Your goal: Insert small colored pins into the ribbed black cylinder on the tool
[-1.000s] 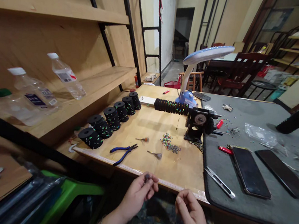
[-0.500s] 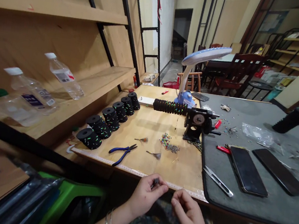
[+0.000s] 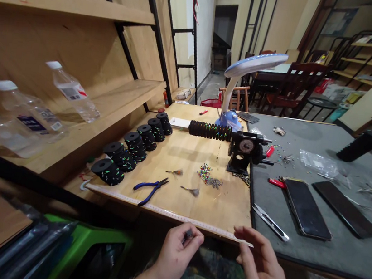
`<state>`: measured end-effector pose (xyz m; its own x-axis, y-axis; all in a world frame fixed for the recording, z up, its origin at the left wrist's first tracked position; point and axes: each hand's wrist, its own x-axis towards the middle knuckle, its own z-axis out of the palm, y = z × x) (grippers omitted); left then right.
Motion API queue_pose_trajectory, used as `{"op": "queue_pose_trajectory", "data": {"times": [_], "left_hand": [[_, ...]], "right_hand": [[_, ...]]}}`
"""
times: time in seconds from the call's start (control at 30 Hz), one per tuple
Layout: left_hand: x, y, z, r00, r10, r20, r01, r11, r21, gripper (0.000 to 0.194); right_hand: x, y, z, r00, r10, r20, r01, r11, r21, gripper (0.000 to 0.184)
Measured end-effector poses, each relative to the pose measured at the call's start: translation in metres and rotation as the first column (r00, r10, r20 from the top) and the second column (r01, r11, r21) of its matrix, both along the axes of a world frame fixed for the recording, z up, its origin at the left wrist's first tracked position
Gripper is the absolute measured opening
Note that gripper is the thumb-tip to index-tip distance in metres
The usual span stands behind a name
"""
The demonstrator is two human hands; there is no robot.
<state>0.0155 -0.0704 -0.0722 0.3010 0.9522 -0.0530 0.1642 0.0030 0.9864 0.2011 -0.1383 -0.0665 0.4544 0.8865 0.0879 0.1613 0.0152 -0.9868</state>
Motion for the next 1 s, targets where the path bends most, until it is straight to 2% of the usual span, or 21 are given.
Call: {"op": "queue_pose_trajectory", "data": {"times": [0.1,0.2,0.3,0.43,0.63,0.83,0.93,1.0], "left_hand": [[0.002,-0.004,0.004,1.000,-0.003,-0.003,0.003,1.000,0.031,0.027],[0.003,-0.008,0.010,1.000,-0.022,-0.003,0.023,0.997,0.071,0.025],[0.002,-0.008,0.011,1.000,-0.015,-0.005,0.016,0.997,0.076,0.025],[0.001,-0.006,0.009,1.000,-0.005,-0.002,0.005,0.999,0.041,0.027],[0.003,-0.003,0.009,1.000,-0.009,0.011,0.008,0.999,0.045,0.028],[-0.005,0.008,0.006,0.996,0.002,-0.090,0.010,0.992,0.127,0.026],[-0.022,0.032,0.006,0.961,0.063,-0.271,0.017,0.959,0.284,0.023],[-0.035,0.053,0.007,0.902,0.141,-0.407,0.048,0.906,0.421,0.018]], "right_hand": [[-0.022,0.004,0.000,0.974,0.173,-0.149,-0.173,0.985,0.010,0.039],[-0.041,0.011,-0.006,0.904,0.306,-0.300,-0.319,0.948,0.005,0.039],[-0.048,0.017,-0.011,0.879,0.373,-0.296,-0.394,0.919,-0.011,0.034],[-0.044,0.020,-0.013,0.926,0.377,-0.031,-0.378,0.924,-0.055,0.023],[-0.041,0.026,-0.011,0.890,0.424,0.169,-0.422,0.905,-0.047,0.024],[-0.039,0.029,-0.020,0.918,0.363,0.160,-0.357,0.932,-0.066,0.031],[-0.035,0.029,-0.026,0.945,0.317,0.084,-0.309,0.947,-0.091,0.035],[-0.033,0.030,-0.028,0.958,0.287,0.001,-0.285,0.953,-0.103,0.038]]}}
